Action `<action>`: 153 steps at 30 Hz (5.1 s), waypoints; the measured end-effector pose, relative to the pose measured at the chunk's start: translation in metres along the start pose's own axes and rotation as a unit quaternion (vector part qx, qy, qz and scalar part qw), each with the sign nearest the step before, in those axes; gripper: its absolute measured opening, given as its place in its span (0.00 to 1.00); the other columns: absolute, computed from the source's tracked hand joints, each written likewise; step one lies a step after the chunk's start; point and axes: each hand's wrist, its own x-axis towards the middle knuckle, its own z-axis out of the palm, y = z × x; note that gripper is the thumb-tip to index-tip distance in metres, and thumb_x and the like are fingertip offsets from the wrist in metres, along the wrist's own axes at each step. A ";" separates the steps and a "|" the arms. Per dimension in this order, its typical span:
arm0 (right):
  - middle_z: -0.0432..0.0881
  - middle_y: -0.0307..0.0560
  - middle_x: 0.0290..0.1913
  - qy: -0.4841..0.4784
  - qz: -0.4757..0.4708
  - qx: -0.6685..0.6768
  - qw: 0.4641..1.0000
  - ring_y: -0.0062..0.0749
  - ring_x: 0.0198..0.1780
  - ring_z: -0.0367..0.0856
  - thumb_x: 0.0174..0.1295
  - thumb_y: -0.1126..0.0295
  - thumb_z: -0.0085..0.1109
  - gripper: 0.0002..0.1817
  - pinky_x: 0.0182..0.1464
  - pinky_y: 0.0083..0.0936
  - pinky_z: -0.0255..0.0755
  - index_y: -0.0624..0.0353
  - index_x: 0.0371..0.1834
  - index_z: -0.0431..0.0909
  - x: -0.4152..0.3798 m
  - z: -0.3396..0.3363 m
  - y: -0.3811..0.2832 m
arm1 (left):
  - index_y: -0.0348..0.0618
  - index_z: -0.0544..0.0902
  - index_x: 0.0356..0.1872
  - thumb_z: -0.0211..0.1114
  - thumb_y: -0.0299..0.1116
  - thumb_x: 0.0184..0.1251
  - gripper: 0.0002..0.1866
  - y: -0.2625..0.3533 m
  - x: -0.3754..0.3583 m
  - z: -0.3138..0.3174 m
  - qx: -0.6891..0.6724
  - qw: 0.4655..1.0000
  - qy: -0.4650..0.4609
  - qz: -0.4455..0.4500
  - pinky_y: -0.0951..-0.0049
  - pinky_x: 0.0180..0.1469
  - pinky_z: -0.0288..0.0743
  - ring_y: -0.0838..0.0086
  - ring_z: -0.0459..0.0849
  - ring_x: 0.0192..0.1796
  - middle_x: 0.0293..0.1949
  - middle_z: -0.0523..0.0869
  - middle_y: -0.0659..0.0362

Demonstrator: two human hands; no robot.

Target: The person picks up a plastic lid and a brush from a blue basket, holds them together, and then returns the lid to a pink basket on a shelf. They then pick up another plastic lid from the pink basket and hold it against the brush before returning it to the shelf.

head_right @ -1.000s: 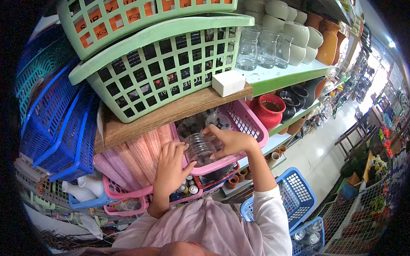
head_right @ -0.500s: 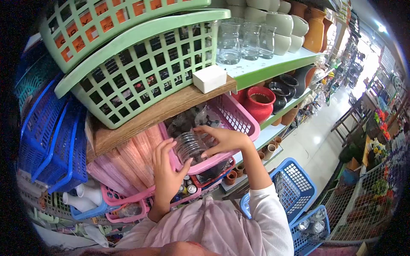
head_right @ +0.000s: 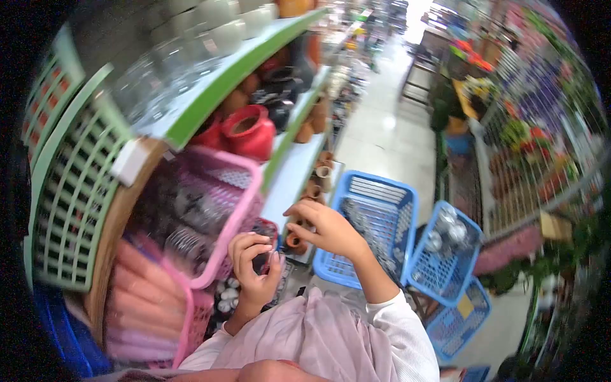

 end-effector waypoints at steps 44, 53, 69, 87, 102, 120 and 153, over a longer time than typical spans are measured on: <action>0.76 0.57 0.47 0.483 0.568 -0.020 0.666 0.44 0.50 0.75 0.53 0.70 0.64 0.25 0.52 0.32 0.70 0.64 0.54 0.69 -0.540 -0.058 0.443 | 0.47 0.66 0.61 0.62 0.40 0.57 0.29 0.125 -0.336 0.622 -0.198 0.594 -0.421 -0.656 0.67 0.39 0.73 0.68 0.72 0.49 0.53 0.70 0.57; 0.72 0.45 0.55 0.601 0.422 0.380 0.562 0.31 0.51 0.76 0.58 0.77 0.59 0.24 0.48 0.26 0.76 0.57 0.57 0.61 -0.511 -0.090 0.313 | 0.43 0.63 0.53 0.65 0.28 0.59 0.24 0.143 -0.276 0.544 -0.396 0.616 -0.373 -0.569 0.77 0.44 0.71 0.75 0.77 0.47 0.48 0.77 0.57; 0.76 0.45 0.48 0.342 0.351 0.366 0.791 0.30 0.47 0.76 0.69 0.59 0.47 0.18 0.47 0.29 0.72 0.59 0.55 0.68 -0.268 -0.075 0.181 | 0.42 0.71 0.53 0.55 0.31 0.68 0.15 0.016 -0.119 0.301 -0.635 0.432 -0.183 -0.614 0.62 0.60 0.71 0.65 0.78 0.55 0.53 0.78 0.52; 0.80 0.59 0.42 0.020 0.595 -0.267 0.758 0.51 0.45 0.80 0.50 0.72 0.58 0.14 0.45 0.41 0.76 0.64 0.40 0.73 -0.251 0.043 0.171 | 0.44 0.67 0.54 0.57 0.24 0.65 0.17 -0.069 -0.091 0.171 -0.666 0.541 -0.147 -0.493 0.61 0.64 0.67 0.60 0.73 0.61 0.58 0.74 0.50; 0.81 0.57 0.28 0.242 0.573 -0.152 0.768 0.50 0.31 0.80 0.47 0.55 0.63 0.21 0.35 0.38 0.72 0.64 0.33 0.79 -0.280 -0.009 0.078 | 0.41 0.62 0.63 0.55 0.21 0.57 0.29 -0.100 -0.064 0.201 -0.714 0.457 -0.205 -0.490 0.62 0.64 0.66 0.63 0.71 0.62 0.60 0.71 0.52; 0.81 0.57 0.31 0.247 0.519 -0.201 0.793 0.53 0.35 0.80 0.42 0.67 0.65 0.22 0.37 0.40 0.73 0.58 0.44 0.74 -0.254 -0.006 0.042 | 0.46 0.79 0.32 0.54 0.22 0.61 0.06 -0.086 -0.088 0.228 -0.722 0.358 -0.192 -0.560 0.64 0.49 0.76 0.68 0.83 0.36 0.31 0.84 0.60; 0.80 0.57 0.27 0.221 0.526 -0.273 0.775 0.52 0.33 0.80 0.45 0.62 0.64 0.15 0.36 0.43 0.74 0.59 0.34 0.80 -0.437 -0.049 -0.015 | 0.40 0.72 0.57 0.55 0.25 0.58 0.22 0.072 -0.160 0.241 -0.745 0.420 -0.180 -0.486 0.58 0.64 0.64 0.64 0.73 0.60 0.56 0.77 0.54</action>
